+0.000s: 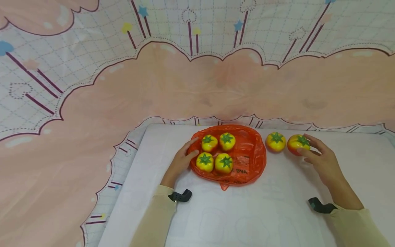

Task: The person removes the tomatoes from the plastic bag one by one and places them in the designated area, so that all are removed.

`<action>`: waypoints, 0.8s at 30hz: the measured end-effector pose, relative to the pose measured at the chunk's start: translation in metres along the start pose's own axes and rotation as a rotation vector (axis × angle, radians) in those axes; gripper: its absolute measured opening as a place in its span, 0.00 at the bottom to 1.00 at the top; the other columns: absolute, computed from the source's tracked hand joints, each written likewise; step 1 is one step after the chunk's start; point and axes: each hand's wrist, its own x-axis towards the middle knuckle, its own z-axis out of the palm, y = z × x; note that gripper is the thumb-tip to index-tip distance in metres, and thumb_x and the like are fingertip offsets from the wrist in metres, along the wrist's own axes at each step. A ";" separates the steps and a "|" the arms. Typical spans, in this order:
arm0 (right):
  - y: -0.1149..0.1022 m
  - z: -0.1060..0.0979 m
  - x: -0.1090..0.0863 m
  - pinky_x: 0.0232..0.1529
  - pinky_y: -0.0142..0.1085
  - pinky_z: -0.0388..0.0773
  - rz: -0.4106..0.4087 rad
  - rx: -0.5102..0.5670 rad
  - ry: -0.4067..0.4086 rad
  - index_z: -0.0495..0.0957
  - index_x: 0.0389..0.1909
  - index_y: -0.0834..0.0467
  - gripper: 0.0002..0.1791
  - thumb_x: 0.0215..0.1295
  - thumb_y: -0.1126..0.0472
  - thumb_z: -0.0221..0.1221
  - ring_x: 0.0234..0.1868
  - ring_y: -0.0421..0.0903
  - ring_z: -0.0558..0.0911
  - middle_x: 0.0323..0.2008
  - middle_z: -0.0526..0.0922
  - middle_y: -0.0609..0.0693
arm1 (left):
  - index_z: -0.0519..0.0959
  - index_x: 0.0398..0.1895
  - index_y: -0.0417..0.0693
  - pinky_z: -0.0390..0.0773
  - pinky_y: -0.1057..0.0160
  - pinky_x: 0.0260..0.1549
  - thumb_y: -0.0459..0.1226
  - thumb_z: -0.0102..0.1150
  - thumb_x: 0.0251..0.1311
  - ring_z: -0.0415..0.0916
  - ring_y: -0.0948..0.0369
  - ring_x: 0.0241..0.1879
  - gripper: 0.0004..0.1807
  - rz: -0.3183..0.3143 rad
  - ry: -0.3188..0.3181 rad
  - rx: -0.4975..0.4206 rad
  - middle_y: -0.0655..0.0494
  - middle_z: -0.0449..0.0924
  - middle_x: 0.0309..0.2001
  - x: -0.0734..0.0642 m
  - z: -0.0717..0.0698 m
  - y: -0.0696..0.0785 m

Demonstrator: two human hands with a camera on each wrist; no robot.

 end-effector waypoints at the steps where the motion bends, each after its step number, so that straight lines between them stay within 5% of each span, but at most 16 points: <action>1: 0.001 0.000 0.001 0.42 0.17 0.79 -0.001 0.003 0.000 0.53 0.81 0.41 0.41 0.72 0.40 0.57 0.51 0.29 0.69 0.76 0.55 0.69 | 0.66 0.73 0.80 0.63 0.39 0.73 0.51 0.56 0.71 0.54 0.50 0.79 0.29 0.003 -0.001 0.000 0.60 0.58 0.80 0.000 0.000 0.000; 13: 0.009 -0.003 0.016 0.41 0.19 0.81 0.020 -0.013 -0.018 0.53 0.82 0.43 0.42 0.72 0.39 0.57 0.55 0.36 0.69 0.77 0.54 0.69 | 0.65 0.73 0.83 0.64 0.39 0.72 0.52 0.56 0.71 0.54 0.50 0.80 0.29 0.004 0.006 0.006 0.62 0.58 0.80 0.000 0.001 -0.002; 24: 0.017 -0.007 0.023 0.41 0.18 0.79 -0.027 -0.041 -0.034 0.54 0.81 0.43 0.42 0.72 0.40 0.58 0.51 0.29 0.68 0.77 0.55 0.68 | 0.66 0.72 0.83 0.62 0.39 0.74 0.51 0.56 0.71 0.54 0.51 0.80 0.28 0.024 0.007 -0.011 0.62 0.58 0.79 0.000 0.001 -0.003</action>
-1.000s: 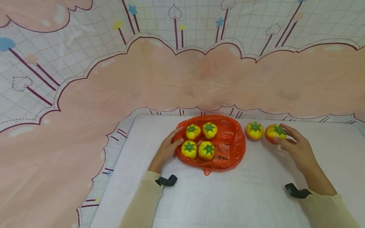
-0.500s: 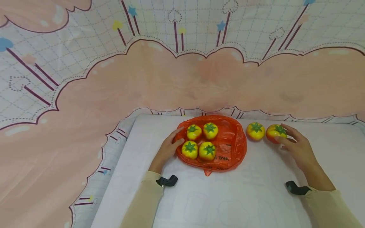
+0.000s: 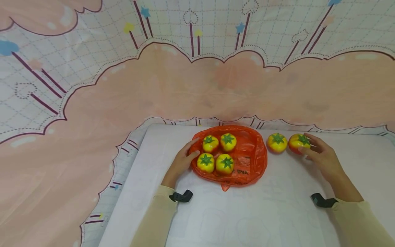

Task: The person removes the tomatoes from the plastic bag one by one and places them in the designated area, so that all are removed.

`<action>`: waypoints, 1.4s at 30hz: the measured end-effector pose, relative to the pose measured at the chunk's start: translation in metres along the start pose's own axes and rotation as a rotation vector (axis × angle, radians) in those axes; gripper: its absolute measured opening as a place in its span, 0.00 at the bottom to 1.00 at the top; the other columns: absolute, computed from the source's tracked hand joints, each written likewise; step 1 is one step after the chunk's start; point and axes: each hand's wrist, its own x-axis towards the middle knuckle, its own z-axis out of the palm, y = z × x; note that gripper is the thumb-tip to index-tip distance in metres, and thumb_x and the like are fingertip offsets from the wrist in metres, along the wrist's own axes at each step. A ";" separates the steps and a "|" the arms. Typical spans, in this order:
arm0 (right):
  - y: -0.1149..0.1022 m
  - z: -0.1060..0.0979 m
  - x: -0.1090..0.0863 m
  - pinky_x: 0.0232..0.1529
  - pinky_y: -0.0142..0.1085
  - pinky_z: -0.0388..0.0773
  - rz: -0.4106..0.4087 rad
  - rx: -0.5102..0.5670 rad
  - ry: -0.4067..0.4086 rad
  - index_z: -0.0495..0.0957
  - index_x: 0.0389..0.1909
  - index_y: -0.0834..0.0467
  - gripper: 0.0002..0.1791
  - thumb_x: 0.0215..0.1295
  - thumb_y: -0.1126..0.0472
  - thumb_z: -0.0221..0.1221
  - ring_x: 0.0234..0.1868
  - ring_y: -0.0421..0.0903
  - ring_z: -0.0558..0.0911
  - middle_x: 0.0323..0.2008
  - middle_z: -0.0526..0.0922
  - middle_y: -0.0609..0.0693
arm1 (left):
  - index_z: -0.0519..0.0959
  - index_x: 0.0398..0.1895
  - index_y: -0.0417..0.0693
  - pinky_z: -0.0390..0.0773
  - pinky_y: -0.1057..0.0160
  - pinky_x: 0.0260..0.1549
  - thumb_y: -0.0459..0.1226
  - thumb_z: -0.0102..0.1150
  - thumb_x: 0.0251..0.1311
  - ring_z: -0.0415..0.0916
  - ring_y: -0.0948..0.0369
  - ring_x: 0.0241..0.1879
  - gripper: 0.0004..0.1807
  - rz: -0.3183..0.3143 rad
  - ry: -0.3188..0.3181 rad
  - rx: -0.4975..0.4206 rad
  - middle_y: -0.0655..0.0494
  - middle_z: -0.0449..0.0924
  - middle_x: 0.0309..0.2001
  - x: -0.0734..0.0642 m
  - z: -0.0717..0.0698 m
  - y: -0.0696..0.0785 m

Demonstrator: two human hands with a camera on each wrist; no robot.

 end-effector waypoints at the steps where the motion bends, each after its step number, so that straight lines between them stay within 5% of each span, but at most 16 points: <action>1: 0.000 -0.001 0.000 0.41 0.18 0.79 -0.001 -0.004 -0.004 0.53 0.81 0.43 0.42 0.72 0.40 0.58 0.52 0.30 0.68 0.77 0.55 0.68 | 0.66 0.72 0.82 0.61 0.39 0.74 0.50 0.56 0.71 0.54 0.51 0.80 0.28 0.003 -0.001 -0.002 0.61 0.58 0.79 0.000 0.000 0.000; 5: 0.001 -0.003 0.003 0.41 0.16 0.77 0.015 -0.021 -0.027 0.52 0.82 0.41 0.43 0.71 0.38 0.57 0.63 0.50 0.70 0.79 0.53 0.66 | 0.66 0.72 0.82 0.62 0.39 0.74 0.51 0.56 0.71 0.54 0.51 0.80 0.28 -0.006 -0.002 0.002 0.62 0.59 0.79 0.000 0.000 0.000; 10: -0.001 -0.006 0.005 0.40 0.14 0.75 0.043 -0.029 -0.081 0.48 0.82 0.40 0.45 0.71 0.37 0.57 0.74 0.71 0.58 0.80 0.49 0.66 | 0.66 0.72 0.84 0.65 0.39 0.72 0.53 0.57 0.70 0.55 0.50 0.79 0.28 -0.027 0.000 0.004 0.62 0.58 0.79 -0.001 0.000 0.001; 22: 0.000 -0.009 0.009 0.42 0.16 0.76 0.037 -0.057 -0.121 0.47 0.83 0.44 0.46 0.72 0.39 0.58 0.74 0.73 0.58 0.80 0.50 0.67 | 0.66 0.72 0.84 0.64 0.39 0.72 0.52 0.57 0.70 0.54 0.50 0.80 0.28 -0.030 0.003 -0.001 0.62 0.58 0.80 -0.001 0.001 0.001; 26: 0.001 -0.010 0.009 0.60 0.40 0.82 0.043 -0.081 -0.123 0.47 0.83 0.45 0.46 0.71 0.38 0.58 0.74 0.73 0.58 0.80 0.50 0.68 | 0.66 0.72 0.84 0.66 0.39 0.71 0.51 0.57 0.71 0.54 0.50 0.79 0.28 -0.033 0.008 -0.003 0.62 0.58 0.80 -0.002 0.001 0.003; 30: 0.000 -0.011 0.010 0.68 0.66 0.66 0.045 -0.087 -0.126 0.47 0.83 0.45 0.47 0.71 0.38 0.58 0.74 0.74 0.58 0.80 0.50 0.68 | 0.66 0.72 0.84 0.66 0.39 0.71 0.51 0.56 0.71 0.55 0.50 0.79 0.28 -0.033 0.007 -0.003 0.62 0.58 0.80 -0.003 0.001 0.003; 42: 0.005 -0.011 0.013 0.67 0.72 0.62 0.036 -0.061 -0.124 0.47 0.83 0.47 0.48 0.70 0.40 0.61 0.74 0.76 0.56 0.79 0.48 0.70 | 0.66 0.72 0.83 0.64 0.39 0.72 0.51 0.57 0.71 0.53 0.50 0.80 0.28 -0.025 0.002 -0.017 0.62 0.57 0.80 -0.002 0.001 0.003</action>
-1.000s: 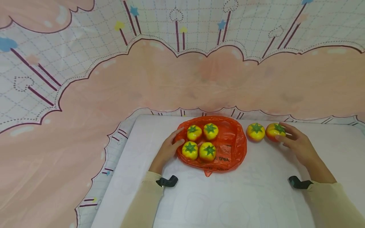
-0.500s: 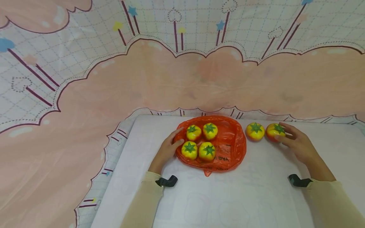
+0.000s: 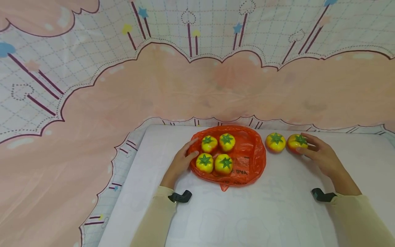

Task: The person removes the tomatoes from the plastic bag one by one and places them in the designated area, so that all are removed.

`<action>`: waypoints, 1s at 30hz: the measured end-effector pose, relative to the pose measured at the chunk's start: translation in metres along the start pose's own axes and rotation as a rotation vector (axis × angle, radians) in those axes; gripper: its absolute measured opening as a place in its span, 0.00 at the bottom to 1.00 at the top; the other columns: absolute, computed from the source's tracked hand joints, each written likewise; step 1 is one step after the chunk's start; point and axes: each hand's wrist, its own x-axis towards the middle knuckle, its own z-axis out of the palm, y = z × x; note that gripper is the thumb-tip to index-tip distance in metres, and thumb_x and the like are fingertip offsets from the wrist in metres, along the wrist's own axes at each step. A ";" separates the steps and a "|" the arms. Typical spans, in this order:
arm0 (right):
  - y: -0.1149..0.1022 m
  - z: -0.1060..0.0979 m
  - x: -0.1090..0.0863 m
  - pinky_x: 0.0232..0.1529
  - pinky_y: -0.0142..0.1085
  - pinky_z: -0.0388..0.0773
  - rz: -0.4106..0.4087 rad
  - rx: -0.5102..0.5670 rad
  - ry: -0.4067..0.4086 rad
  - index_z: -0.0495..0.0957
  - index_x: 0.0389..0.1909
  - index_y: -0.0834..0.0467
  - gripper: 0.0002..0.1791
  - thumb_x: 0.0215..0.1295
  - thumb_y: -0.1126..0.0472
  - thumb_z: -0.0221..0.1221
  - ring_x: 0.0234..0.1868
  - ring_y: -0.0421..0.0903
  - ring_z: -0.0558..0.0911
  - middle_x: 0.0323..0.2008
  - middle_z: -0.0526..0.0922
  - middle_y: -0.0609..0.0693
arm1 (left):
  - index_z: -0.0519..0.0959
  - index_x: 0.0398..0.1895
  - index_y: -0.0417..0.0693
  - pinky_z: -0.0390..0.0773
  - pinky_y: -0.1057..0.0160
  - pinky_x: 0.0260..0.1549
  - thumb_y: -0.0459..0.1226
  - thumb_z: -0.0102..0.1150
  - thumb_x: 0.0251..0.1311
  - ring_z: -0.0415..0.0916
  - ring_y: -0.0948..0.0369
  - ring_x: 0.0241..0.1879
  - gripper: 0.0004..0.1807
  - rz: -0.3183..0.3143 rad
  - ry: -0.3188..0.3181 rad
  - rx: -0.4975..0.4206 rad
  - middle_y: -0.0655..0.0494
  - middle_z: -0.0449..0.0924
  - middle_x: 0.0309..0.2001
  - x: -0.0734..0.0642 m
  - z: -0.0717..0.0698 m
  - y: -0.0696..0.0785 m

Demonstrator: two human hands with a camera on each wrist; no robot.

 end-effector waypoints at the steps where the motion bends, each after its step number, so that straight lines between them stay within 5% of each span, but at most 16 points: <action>1: 0.000 0.000 -0.001 0.66 0.72 0.62 -0.003 0.000 0.000 0.47 0.83 0.47 0.48 0.70 0.40 0.61 0.74 0.76 0.56 0.79 0.48 0.70 | 0.66 0.72 0.84 0.65 0.39 0.72 0.51 0.57 0.71 0.54 0.50 0.80 0.28 -0.001 -0.001 0.002 0.62 0.57 0.80 0.000 0.000 0.000; 17: 0.001 0.006 -0.005 0.65 0.73 0.64 0.006 -0.049 -0.005 0.45 0.83 0.47 0.51 0.68 0.38 0.61 0.74 0.76 0.56 0.80 0.48 0.68 | 0.66 0.73 0.81 0.59 0.39 0.75 0.51 0.56 0.71 0.53 0.52 0.80 0.28 0.043 -0.007 0.018 0.62 0.58 0.79 -0.001 -0.003 -0.004; 30: -0.002 0.004 -0.006 0.65 0.73 0.64 0.015 -0.063 -0.022 0.44 0.83 0.47 0.51 0.68 0.37 0.61 0.74 0.76 0.56 0.80 0.48 0.69 | 0.66 0.72 0.84 0.61 0.40 0.74 0.52 0.56 0.70 0.53 0.51 0.80 0.28 0.017 -0.012 0.022 0.63 0.58 0.79 0.000 -0.002 -0.003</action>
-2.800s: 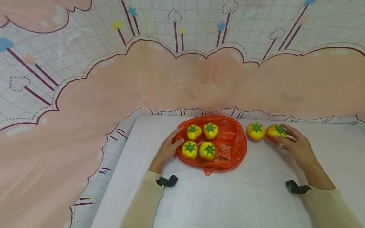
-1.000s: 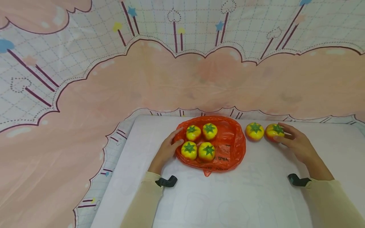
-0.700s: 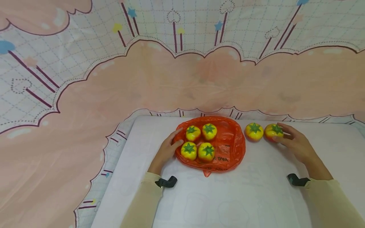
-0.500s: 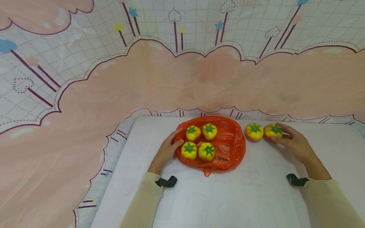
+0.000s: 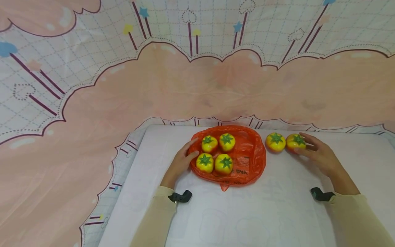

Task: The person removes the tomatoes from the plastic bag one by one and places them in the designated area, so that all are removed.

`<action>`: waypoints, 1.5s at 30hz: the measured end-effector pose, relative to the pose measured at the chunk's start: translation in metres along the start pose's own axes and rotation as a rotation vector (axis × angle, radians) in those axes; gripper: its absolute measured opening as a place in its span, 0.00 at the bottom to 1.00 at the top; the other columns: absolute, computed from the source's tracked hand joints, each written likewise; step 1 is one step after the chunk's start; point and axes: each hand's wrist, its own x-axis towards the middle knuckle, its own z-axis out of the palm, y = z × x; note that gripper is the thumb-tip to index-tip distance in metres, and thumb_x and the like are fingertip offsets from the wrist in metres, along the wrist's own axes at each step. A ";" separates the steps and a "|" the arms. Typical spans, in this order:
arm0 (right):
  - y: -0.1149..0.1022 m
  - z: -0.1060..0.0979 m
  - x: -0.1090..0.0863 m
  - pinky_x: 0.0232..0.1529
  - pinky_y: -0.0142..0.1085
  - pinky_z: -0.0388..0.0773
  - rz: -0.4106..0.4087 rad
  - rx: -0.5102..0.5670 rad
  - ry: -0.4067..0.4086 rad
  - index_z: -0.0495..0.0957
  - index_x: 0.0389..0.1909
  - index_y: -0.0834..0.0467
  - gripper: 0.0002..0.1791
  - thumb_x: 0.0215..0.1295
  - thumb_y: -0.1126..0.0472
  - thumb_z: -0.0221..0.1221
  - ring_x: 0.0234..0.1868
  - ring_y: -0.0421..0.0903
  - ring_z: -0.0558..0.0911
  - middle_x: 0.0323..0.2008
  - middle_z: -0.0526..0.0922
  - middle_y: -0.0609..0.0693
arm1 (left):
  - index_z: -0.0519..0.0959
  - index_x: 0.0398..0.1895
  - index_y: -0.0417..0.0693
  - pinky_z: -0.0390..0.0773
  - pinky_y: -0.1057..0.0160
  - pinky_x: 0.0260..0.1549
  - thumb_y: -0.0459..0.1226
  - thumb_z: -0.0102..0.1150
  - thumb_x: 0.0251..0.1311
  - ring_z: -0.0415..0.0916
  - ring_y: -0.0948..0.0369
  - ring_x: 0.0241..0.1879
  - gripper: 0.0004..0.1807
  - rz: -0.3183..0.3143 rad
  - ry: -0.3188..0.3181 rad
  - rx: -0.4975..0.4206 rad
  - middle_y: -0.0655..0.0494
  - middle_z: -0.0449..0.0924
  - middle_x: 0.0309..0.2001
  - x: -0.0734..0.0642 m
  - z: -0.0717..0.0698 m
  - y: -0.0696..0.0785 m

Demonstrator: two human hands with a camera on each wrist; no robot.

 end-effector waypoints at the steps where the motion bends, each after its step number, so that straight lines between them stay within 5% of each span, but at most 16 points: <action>1: 0.000 0.000 0.000 0.65 0.73 0.64 -0.001 0.003 0.000 0.45 0.83 0.47 0.51 0.68 0.38 0.62 0.74 0.76 0.56 0.80 0.49 0.69 | 0.66 0.72 0.84 0.61 0.40 0.74 0.52 0.56 0.70 0.53 0.51 0.80 0.28 0.000 0.000 0.000 0.63 0.58 0.79 0.000 0.000 0.000; 16: 0.003 -0.006 -0.006 0.65 0.69 0.67 -0.004 -0.009 0.024 0.41 0.83 0.40 0.51 0.69 0.36 0.59 0.74 0.75 0.57 0.79 0.50 0.69 | 0.66 0.71 0.87 0.60 0.39 0.75 0.51 0.56 0.71 0.53 0.52 0.80 0.27 -0.014 0.004 0.008 0.63 0.58 0.80 0.000 0.003 0.000; 20: 0.005 -0.007 -0.009 0.56 0.40 0.84 0.000 0.004 0.050 0.41 0.83 0.36 0.50 0.68 0.35 0.59 0.73 0.73 0.60 0.80 0.50 0.67 | 0.66 0.72 0.85 0.59 0.39 0.75 0.51 0.56 0.71 0.52 0.51 0.81 0.28 -0.010 0.008 0.016 0.62 0.57 0.80 0.000 0.003 0.000; 23: 0.006 -0.007 -0.012 0.41 0.19 0.80 -0.010 0.032 0.071 0.42 0.82 0.36 0.49 0.69 0.36 0.59 0.73 0.73 0.61 0.80 0.50 0.66 | 0.66 0.72 0.84 0.58 0.39 0.75 0.51 0.56 0.71 0.52 0.51 0.81 0.28 -0.008 0.009 0.022 0.61 0.57 0.80 0.000 0.003 0.000; 26: 0.006 -0.008 -0.015 0.38 0.15 0.77 -0.018 0.045 0.096 0.44 0.82 0.35 0.47 0.70 0.38 0.58 0.73 0.73 0.61 0.81 0.50 0.64 | 0.65 0.72 0.84 0.59 0.39 0.75 0.51 0.56 0.71 0.52 0.51 0.81 0.28 -0.009 0.008 0.023 0.61 0.57 0.80 -0.001 0.002 0.001; 28: 0.005 -0.008 -0.017 0.40 0.17 0.78 -0.017 0.031 0.117 0.45 0.82 0.35 0.45 0.71 0.38 0.58 0.73 0.72 0.61 0.81 0.50 0.62 | 0.65 0.73 0.84 0.59 0.39 0.75 0.51 0.56 0.71 0.52 0.51 0.81 0.28 -0.007 0.007 0.025 0.61 0.57 0.80 -0.001 0.002 0.002; 31: 0.000 -0.007 -0.020 0.55 0.39 0.84 -0.019 -0.007 0.157 0.46 0.82 0.34 0.44 0.72 0.38 0.57 0.73 0.71 0.61 0.81 0.51 0.59 | 0.65 0.73 0.83 0.60 0.38 0.74 0.51 0.56 0.71 0.52 0.50 0.80 0.28 -0.007 0.009 0.031 0.61 0.57 0.80 -0.001 0.002 0.003; 35: -0.012 -0.004 -0.024 0.62 0.70 0.69 -0.043 -0.027 0.205 0.49 0.81 0.32 0.42 0.71 0.37 0.57 0.73 0.68 0.62 0.81 0.54 0.55 | 0.65 0.72 0.85 0.61 0.38 0.74 0.52 0.56 0.70 0.52 0.50 0.81 0.29 -0.026 0.013 0.037 0.61 0.57 0.80 -0.001 0.001 0.003; 45: -0.037 0.010 -0.032 0.61 0.60 0.77 -0.126 -0.034 0.212 0.57 0.79 0.33 0.38 0.70 0.41 0.60 0.69 0.60 0.68 0.77 0.65 0.52 | 0.66 0.72 0.84 0.58 0.39 0.75 0.52 0.56 0.70 0.51 0.50 0.81 0.28 -0.023 0.012 0.020 0.61 0.57 0.80 -0.001 0.001 0.003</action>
